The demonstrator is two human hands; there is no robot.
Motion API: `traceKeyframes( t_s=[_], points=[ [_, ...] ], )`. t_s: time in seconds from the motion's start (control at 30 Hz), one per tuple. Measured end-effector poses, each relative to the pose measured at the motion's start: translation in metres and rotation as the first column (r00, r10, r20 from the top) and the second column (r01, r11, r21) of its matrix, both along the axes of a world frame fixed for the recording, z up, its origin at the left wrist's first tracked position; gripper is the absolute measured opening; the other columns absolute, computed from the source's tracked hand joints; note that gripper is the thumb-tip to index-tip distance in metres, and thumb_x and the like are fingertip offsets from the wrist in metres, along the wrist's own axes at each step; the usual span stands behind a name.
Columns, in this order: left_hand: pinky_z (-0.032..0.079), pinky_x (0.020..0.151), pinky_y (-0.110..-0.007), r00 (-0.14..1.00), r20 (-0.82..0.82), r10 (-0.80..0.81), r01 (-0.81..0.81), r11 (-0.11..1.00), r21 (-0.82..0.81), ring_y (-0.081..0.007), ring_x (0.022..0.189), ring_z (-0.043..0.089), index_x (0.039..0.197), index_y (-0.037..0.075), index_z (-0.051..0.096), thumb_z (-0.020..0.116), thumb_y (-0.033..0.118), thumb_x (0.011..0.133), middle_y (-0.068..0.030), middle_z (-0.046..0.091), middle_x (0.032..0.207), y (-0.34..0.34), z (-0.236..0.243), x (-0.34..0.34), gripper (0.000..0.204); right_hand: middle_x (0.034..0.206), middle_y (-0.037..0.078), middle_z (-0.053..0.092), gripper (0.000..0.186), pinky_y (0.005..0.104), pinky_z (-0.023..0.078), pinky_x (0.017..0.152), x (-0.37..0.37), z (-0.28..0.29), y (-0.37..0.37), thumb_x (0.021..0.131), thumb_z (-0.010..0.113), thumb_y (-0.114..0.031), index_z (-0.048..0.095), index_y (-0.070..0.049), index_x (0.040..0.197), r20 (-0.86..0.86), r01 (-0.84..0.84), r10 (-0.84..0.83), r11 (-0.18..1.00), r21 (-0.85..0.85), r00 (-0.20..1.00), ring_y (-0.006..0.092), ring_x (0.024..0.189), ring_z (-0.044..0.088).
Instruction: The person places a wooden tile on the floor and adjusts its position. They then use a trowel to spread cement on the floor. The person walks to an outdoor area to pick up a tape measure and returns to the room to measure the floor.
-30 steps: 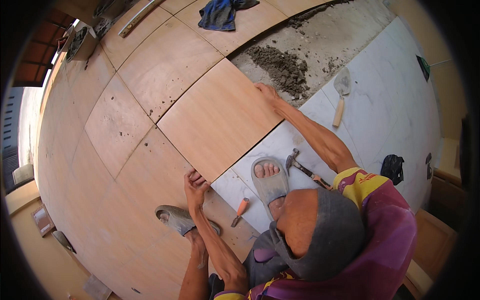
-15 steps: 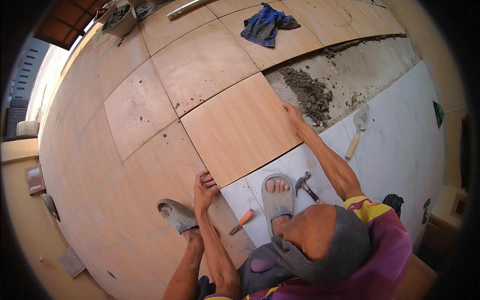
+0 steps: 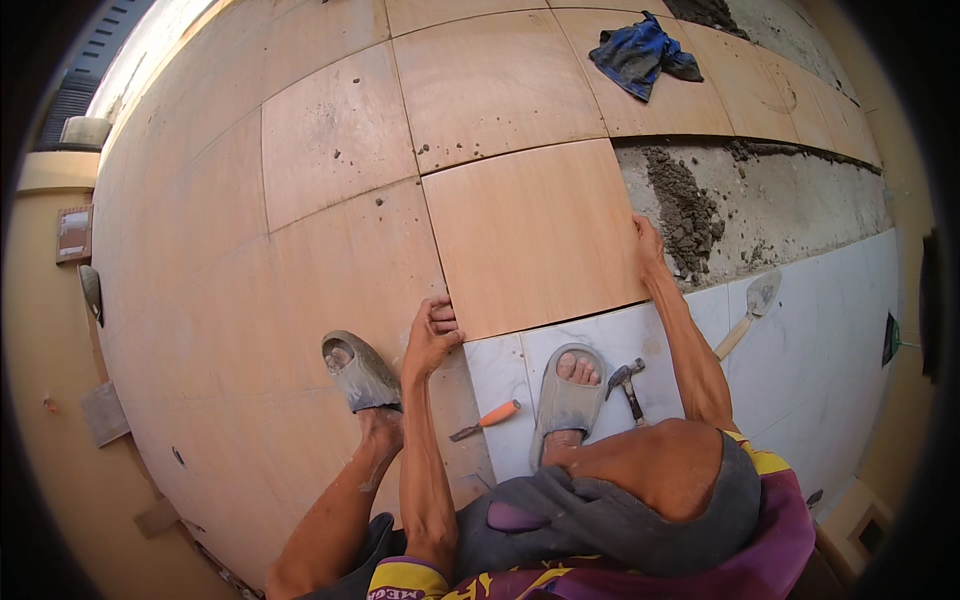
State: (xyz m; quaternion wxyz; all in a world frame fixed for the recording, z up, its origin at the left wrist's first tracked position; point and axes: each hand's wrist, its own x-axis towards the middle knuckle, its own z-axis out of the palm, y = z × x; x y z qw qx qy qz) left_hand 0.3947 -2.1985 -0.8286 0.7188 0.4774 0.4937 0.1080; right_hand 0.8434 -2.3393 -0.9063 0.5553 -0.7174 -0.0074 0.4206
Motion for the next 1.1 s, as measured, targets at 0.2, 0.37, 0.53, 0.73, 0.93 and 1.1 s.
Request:
traceKeyframes(
  t_s=[0.2,0.37,0.53,0.73,0.93,1.1],
  points=[
    [0.058,0.079,-0.032,0.991,-0.134,-0.021,0.029,0.998,0.058,-0.0180,0.092,0.069,0.140,-0.003,0.053,0.061,-0.010,0.083,-0.0153,0.071,0.115,-0.002,0.000,0.016,0.057,0.111,0.009,0.075,0.048,0.0313,0.057,0.089,0.013,0.006,-0.006,0.108,0.053,-0.038,0.070,0.003,0.123,-0.051,0.025,-0.024,0.999,0.029,0.998,0.0169,0.098,0.072],
    [0.059,0.086,-0.035,0.982,-0.186,-0.003,0.033,0.987,0.155,-0.0235,0.097,0.072,0.136,-0.006,0.056,0.058,-0.006,0.083,-0.0184,0.073,0.115,-0.006,-0.004,0.017,0.053,0.117,0.010,0.074,0.049,0.0312,0.057,0.090,0.012,-0.001,-0.008,0.108,0.054,-0.039,0.069,0.004,0.127,-0.025,0.050,-0.049,0.998,0.034,0.998,0.0166,0.102,0.071],
    [0.058,0.087,-0.034,0.970,-0.241,0.019,0.008,0.994,0.113,-0.0232,0.099,0.072,0.136,-0.006,0.056,0.056,-0.006,0.085,-0.0192,0.073,0.117,-0.001,0.017,0.024,0.051,0.114,0.010,0.075,0.047,0.0313,0.057,0.086,0.010,0.001,-0.005,0.106,0.059,-0.039,0.071,0.003,0.123,0.012,0.040,-0.039,0.997,-0.061,0.999,0.0160,0.099,0.071],
    [0.058,0.086,-0.029,0.982,-0.166,0.090,-0.096,0.995,-0.029,-0.0189,0.101,0.071,0.141,-0.006,0.055,0.050,-0.008,0.092,-0.0181,0.071,0.123,0.001,0.014,0.010,0.049,0.112,0.011,0.076,0.049,0.0308,0.056,0.083,-0.011,0.009,0.008,0.105,0.058,-0.040,0.073,0.004,0.120,0.006,-0.001,0.001,0.995,-0.098,1.000,0.0161,0.094,0.071],
    [0.057,0.084,-0.029,0.987,-0.143,0.070,-0.068,0.998,0.018,-0.0175,0.097,0.069,0.134,-0.009,0.059,0.045,-0.008,0.093,-0.0183,0.073,0.115,0.002,0.015,0.029,0.044,0.114,0.012,0.076,0.052,0.0311,0.056,0.085,0.019,0.012,-0.005,0.106,0.057,-0.040,0.071,0.007,0.122,0.090,0.029,-0.017,0.992,-0.127,0.996,0.0183,0.096,0.073],
    [0.056,0.088,-0.029,0.983,-0.155,0.097,-0.094,0.995,0.025,-0.0160,0.096,0.069,0.130,-0.008,0.063,0.046,-0.005,0.094,-0.0155,0.074,0.113,0.007,0.012,0.014,0.040,0.123,0.014,0.074,0.049,0.0341,0.056,0.093,0.004,0.005,0.008,0.107,0.056,-0.037,0.068,0.005,0.129,0.040,0.031,-0.027,0.992,-0.125,0.999,0.0206,0.106,0.072]
  ],
)
